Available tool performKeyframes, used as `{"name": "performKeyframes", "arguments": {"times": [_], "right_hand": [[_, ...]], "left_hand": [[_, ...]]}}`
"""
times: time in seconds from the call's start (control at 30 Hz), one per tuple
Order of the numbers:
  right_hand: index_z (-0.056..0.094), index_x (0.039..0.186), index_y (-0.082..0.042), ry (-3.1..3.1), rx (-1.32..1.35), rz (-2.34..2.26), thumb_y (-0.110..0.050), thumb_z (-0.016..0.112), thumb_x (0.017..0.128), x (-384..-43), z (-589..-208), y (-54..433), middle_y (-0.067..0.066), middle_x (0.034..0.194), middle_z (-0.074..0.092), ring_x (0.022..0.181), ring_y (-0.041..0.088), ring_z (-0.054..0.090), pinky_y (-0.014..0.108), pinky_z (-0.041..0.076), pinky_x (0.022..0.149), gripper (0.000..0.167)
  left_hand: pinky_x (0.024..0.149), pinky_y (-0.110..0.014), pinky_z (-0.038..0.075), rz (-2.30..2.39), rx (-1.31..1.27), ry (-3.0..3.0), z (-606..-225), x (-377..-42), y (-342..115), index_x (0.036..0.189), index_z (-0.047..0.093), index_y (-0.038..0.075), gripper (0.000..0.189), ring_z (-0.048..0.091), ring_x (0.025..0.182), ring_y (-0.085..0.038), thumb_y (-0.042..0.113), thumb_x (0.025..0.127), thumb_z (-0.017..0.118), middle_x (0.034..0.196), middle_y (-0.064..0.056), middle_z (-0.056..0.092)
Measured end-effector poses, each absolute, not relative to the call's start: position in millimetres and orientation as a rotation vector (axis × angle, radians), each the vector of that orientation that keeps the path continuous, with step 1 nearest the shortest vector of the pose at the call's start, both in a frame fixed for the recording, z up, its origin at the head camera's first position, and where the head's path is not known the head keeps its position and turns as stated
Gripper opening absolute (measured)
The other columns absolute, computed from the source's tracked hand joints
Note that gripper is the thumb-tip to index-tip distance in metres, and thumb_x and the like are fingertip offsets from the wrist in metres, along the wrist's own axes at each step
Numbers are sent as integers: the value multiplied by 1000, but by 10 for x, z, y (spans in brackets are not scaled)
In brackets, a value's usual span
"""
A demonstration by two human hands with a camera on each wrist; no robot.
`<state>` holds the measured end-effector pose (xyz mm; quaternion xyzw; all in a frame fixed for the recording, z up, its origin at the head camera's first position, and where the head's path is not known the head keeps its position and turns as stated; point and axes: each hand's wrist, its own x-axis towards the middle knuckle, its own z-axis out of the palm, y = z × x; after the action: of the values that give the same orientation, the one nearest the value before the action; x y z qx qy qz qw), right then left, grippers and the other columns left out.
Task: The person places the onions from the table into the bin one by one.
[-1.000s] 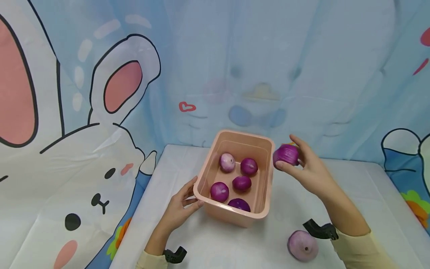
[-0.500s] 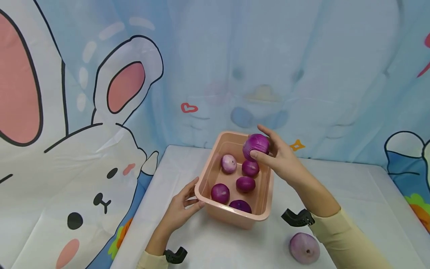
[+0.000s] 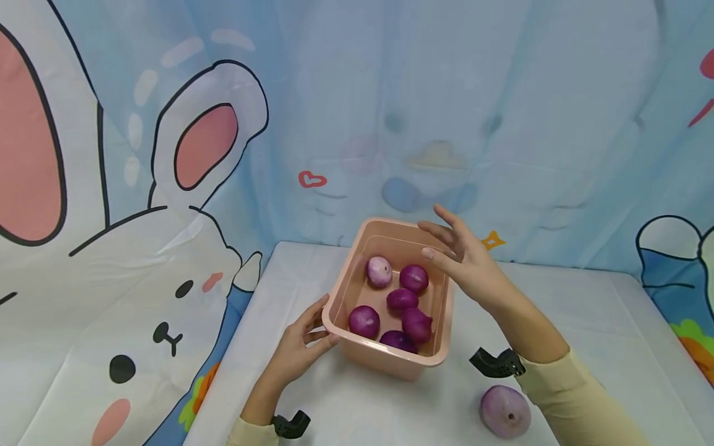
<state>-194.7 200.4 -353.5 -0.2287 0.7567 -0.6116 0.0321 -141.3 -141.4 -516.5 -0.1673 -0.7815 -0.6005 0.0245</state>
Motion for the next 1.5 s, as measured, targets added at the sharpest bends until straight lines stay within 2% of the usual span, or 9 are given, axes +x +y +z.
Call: {"name": "performKeyframes", "arguments": {"times": [0.13, 0.37, 0.6, 0.7, 0.83, 1.03, 1.23, 1.37, 1.5], "right_hand": [[11, 168, -28, 2332, -718, -1873, -22, 62, 107, -1915, -3532, 2021, 6, 162, 40, 148, 31, 36, 54, 37, 115, 80], [12, 168, -27, 2358, -723, -1852, -20, 61, 107, -1862, -3538, 2064, 8, 162, 40, 149, 33, 33, 35, 42, 112, 79], [17, 167, -28, 2481, -739, -1757, -19, 65, 105, -1757, -3583, 2142, 4, 159, 45, 153, 27, 26, 66, 20, 119, 79], [25, 165, -31, 2656, -776, -1598, -22, 70, 102, -1664, -3645, 2183, 0, 155, 49, 152, 26, 29, 70, 19, 118, 78], [35, 163, -27, 2918, -812, -1320, -27, 76, 98, -1518, -3772, 2262, 3, 154, 50, 148, 32, 35, 72, 29, 112, 77], [44, 158, -12, 3193, -763, -888, -36, 79, 95, -1271, -4034, 2457, 18, 152, 51, 144, 50, 34, 86, 9, 107, 76], [52, 152, -11, 3366, -650, -442, -37, 84, 88, -1000, -4297, 2644, 23, 146, 55, 140, 52, 37, 86, -5, 106, 75], [54, 150, -10, 3335, -547, -270, -40, 85, 85, -860, -4464, 2707, 23, 145, 56, 138, 53, 38, 87, -7, 103, 78], [56, 148, -11, 3166, -437, -192, -46, 87, 81, -708, -4698, 2739, 22, 140, 60, 133, 56, 44, 94, 2, 95, 81]], "left_hand": [[98, -60, 52, -1876, -531, -2406, -5165, -1402, -1427, 160, 41, 14, 81, 59, 128, -32, 7, 91, 81, 149, -12, 55], [98, -56, 53, -1910, -583, -2368, -5193, -1384, -1468, 160, 42, 22, 82, 59, 129, -29, 11, 91, 83, 150, -8, 54], [98, -54, 54, -1906, -606, -2371, -5238, -1389, -1481, 160, 41, 25, 79, 59, 129, -28, 16, 93, 82, 150, -7, 55], [98, -54, 54, -1902, -598, -2372, -5239, -1384, -1479, 160, 41, 24, 80, 59, 129, -28, 14, 92, 82, 150, -7, 55], [99, -54, 54, -1898, -559, -2394, -5161, -1346, -1447, 161, 40, 18, 81, 59, 129, -31, 9, 91, 82, 150, -10, 54], [99, -59, 51, -1908, -555, -2391, -4944, -1241, -1419, 159, 40, 7, 78, 58, 129, -38, 6, 92, 80, 149, -18, 54], [98, -54, 54, -1866, -570, -2402, -5009, -1320, -1451, 160, 40, 12, 80, 59, 129, -34, 6, 92, 80, 150, -13, 54], [98, -51, 55, -1852, -557, -2422, -5077, -1369, -1468, 161, 40, 16, 81, 59, 129, -30, 7, 91, 81, 150, -10, 54], [99, -52, 54, -1886, -562, -2413, -4991, -1300, -1445, 160, 40, 11, 79, 59, 129, -33, 7, 92, 80, 150, -13, 54]]}}
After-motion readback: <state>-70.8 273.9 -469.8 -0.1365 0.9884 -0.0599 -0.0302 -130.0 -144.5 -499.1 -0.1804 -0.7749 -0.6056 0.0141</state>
